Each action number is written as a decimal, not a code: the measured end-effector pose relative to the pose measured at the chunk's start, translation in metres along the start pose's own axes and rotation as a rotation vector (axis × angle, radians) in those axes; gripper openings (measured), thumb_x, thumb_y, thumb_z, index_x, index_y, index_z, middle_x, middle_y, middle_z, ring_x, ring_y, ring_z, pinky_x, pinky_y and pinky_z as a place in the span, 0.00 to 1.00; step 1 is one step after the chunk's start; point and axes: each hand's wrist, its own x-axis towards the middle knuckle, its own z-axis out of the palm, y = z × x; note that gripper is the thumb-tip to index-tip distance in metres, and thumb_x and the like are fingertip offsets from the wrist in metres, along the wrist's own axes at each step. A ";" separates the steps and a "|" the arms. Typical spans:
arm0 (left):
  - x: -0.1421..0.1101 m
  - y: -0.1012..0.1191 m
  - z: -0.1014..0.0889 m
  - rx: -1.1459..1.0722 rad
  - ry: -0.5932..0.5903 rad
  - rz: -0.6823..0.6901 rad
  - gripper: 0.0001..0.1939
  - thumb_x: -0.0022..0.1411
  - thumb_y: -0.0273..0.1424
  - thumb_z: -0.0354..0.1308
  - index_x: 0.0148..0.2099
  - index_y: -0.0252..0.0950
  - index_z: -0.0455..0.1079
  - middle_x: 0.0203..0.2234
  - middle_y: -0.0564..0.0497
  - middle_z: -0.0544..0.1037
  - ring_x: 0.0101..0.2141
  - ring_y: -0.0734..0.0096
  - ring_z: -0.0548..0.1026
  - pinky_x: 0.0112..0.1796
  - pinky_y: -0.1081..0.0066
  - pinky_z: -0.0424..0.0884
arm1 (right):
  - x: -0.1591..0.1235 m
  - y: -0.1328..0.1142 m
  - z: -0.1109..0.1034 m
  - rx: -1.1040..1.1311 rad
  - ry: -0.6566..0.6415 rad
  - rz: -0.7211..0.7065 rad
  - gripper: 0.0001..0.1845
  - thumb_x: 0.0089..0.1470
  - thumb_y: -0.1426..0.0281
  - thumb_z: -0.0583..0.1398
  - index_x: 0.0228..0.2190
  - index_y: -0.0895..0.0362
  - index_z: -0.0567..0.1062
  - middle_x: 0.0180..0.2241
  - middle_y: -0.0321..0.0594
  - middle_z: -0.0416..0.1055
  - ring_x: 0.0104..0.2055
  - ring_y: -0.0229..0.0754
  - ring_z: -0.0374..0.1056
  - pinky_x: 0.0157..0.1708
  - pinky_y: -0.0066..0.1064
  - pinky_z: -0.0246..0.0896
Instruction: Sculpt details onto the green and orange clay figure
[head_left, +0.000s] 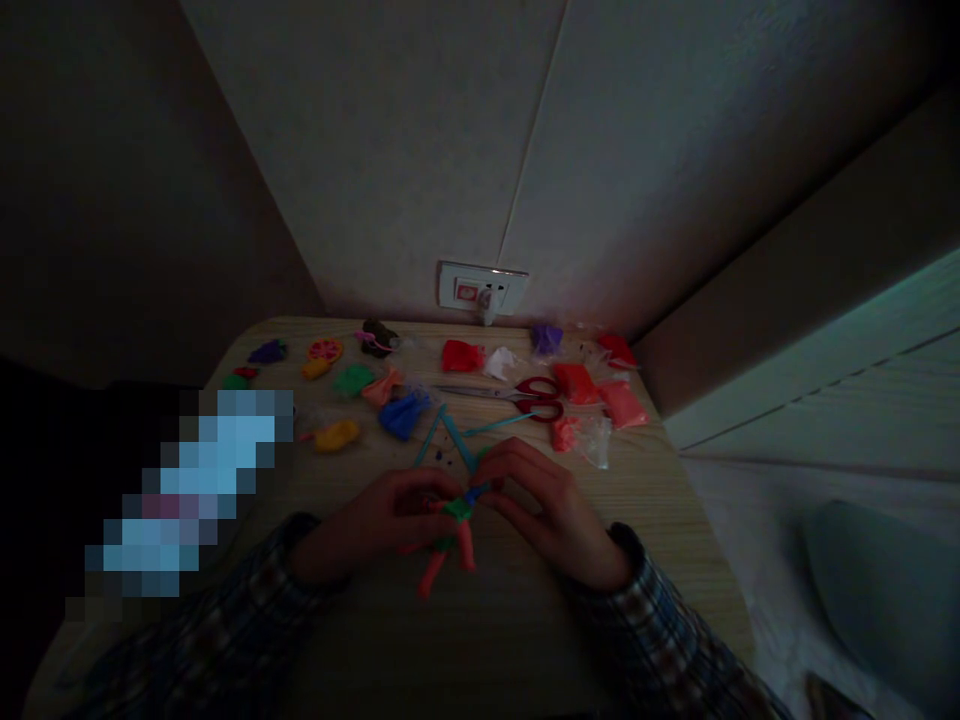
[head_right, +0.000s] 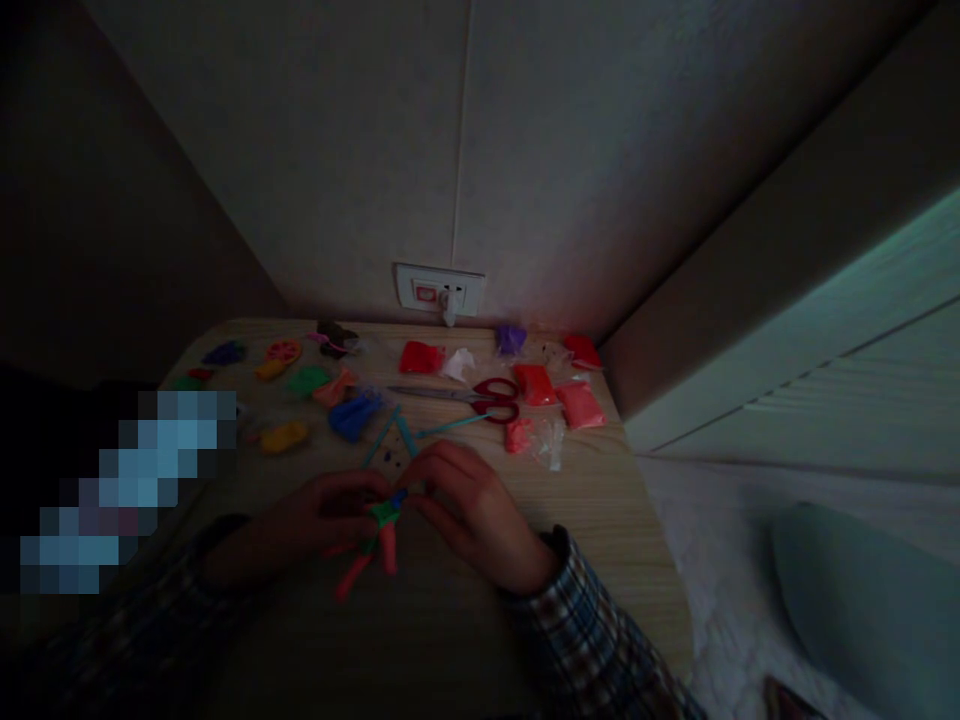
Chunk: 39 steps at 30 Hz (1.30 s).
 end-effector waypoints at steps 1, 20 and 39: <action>0.000 0.000 0.000 -0.003 -0.006 -0.008 0.20 0.50 0.44 0.68 0.36 0.34 0.69 0.25 0.54 0.75 0.22 0.78 0.65 0.23 0.76 0.59 | 0.000 0.000 0.000 0.000 -0.005 0.000 0.07 0.64 0.68 0.55 0.39 0.55 0.72 0.35 0.41 0.71 0.38 0.42 0.69 0.38 0.33 0.66; -0.002 0.005 0.000 0.050 -0.006 -0.120 0.20 0.46 0.43 0.67 0.37 0.35 0.70 0.24 0.55 0.71 0.27 0.73 0.66 0.27 0.75 0.61 | 0.000 -0.001 0.001 0.017 -0.071 -0.036 0.06 0.64 0.67 0.55 0.38 0.56 0.71 0.36 0.42 0.72 0.39 0.42 0.69 0.38 0.33 0.68; -0.004 0.004 0.001 0.075 -0.014 -0.111 0.18 0.46 0.40 0.67 0.36 0.34 0.69 0.25 0.56 0.69 0.27 0.74 0.66 0.28 0.75 0.61 | -0.004 0.001 0.006 0.039 -0.136 -0.017 0.04 0.62 0.71 0.57 0.39 0.56 0.72 0.39 0.44 0.72 0.42 0.43 0.69 0.41 0.34 0.68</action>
